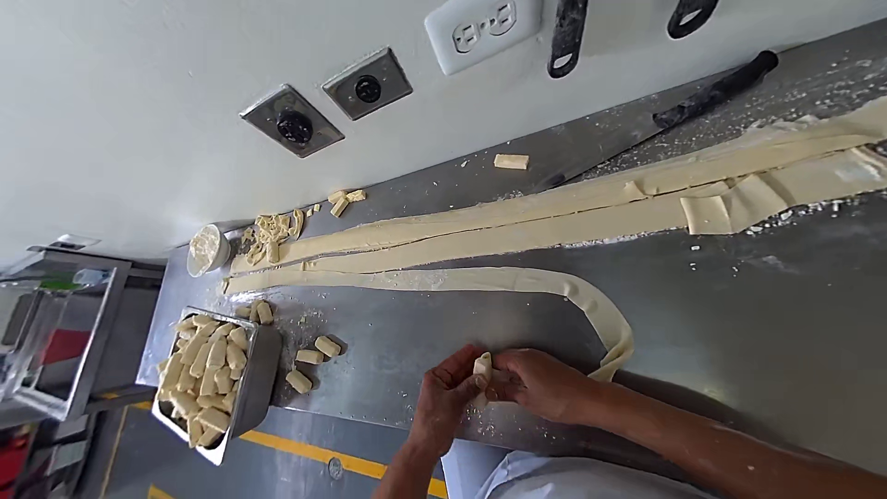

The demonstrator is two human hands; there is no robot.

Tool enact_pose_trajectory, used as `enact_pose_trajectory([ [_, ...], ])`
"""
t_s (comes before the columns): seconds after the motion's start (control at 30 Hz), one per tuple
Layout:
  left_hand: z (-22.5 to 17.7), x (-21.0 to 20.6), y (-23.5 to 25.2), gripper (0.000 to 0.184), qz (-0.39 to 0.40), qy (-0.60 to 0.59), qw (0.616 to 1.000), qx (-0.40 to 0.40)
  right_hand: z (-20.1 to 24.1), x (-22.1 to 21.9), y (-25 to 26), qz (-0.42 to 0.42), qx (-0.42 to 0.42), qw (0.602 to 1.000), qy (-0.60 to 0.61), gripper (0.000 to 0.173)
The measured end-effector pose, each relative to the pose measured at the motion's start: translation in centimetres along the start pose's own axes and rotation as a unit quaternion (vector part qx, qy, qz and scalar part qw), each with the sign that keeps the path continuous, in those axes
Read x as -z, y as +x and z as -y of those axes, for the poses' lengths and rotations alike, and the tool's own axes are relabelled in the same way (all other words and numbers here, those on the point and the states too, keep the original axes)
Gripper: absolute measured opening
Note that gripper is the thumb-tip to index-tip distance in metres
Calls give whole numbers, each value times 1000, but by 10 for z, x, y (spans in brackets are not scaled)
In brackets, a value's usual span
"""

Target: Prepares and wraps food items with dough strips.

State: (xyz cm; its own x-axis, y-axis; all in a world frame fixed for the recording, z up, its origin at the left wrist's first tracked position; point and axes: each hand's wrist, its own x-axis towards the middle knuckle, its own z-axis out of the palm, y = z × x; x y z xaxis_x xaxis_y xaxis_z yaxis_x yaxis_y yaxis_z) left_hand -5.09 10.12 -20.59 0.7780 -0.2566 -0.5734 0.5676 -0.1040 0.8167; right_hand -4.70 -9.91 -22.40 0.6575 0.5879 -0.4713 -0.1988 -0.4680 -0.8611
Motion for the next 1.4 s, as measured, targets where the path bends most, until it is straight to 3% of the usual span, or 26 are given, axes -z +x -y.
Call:
enact_pose_trajectory([
  [0.1, -7, 7, -4, 35, 14, 14, 1000, 6, 17, 12, 8, 40, 0, 995, -91, 40],
  [0.2, -8, 32, -5, 34, -40, 10, 999, -33, 28, 27, 11, 105, 0, 994, -15, 38],
  [0.27, -13, 57, -6, 36, -102, -36, 994, -32, 32, 35, 17, 101, 8, 995, 19, 36],
  [0.47, -21, 71, -16, 43, -44, -237, 969, -47, 56, 34, 84, 115, 59, 958, -258, 28],
  [0.53, -17, 69, -15, 42, -41, -281, 957, -55, 64, 35, 98, 87, 32, 957, -276, 41],
  [0.6, -14, 67, -17, 42, -48, -301, 951, -53, 74, 37, 99, 41, 24, 974, -219, 60],
  [0.67, -9, 63, -18, 42, -54, -310, 948, -48, 81, 31, 89, 23, 82, 979, -186, 86],
  [0.73, -5, 58, -21, 38, -52, -311, 948, -42, 86, 11, 77, 56, 170, 969, -172, 110],
  [0.8, -1, 51, -25, 35, -52, -309, 949, -43, 81, -17, 67, 50, 242, 951, -187, 108],
  [0.9, 7, 45, -29, 53, -67, -318, 945, -42, 61, -53, 62, -99, 344, 914, -190, 90],
  [0.97, 10, 38, -28, 65, -127, -315, 941, -14, 53, -72, 61, -168, 385, 888, -186, 91],
  [1.07, 12, 45, -22, 62, -206, -182, 961, -29, 47, -80, 56, -159, 371, 890, -214, 111],
  [1.1, 10, 62, -14, 57, -253, -88, 962, -54, 45, -73, 54, -165, 340, 896, -233, 108],
  [1.13, 3, 88, -6, 52, -315, 30, 945, -80, 42, -63, 52, -186, 302, 901, -249, 93],
  [1.17, -9, 117, -1, 50, -367, 157, 913, -90, 36, -53, 51, -220, 265, 899, -268, 71],
  [1.23, -33, 172, 8, 64, -432, 330, 832, -107, 19, -30, 53, -255, 198, 895, -308, 33],
  [1.3, -44, 218, 25, 78, -475, 424, 764, -105, 11, -14, 54, -201, 131, 912, -333, 21],
  [1.4, -52, 237, 36, 75, -476, 503, 718, -66, 21, 1, 54, -91, 56, 952, -286, 24],
])
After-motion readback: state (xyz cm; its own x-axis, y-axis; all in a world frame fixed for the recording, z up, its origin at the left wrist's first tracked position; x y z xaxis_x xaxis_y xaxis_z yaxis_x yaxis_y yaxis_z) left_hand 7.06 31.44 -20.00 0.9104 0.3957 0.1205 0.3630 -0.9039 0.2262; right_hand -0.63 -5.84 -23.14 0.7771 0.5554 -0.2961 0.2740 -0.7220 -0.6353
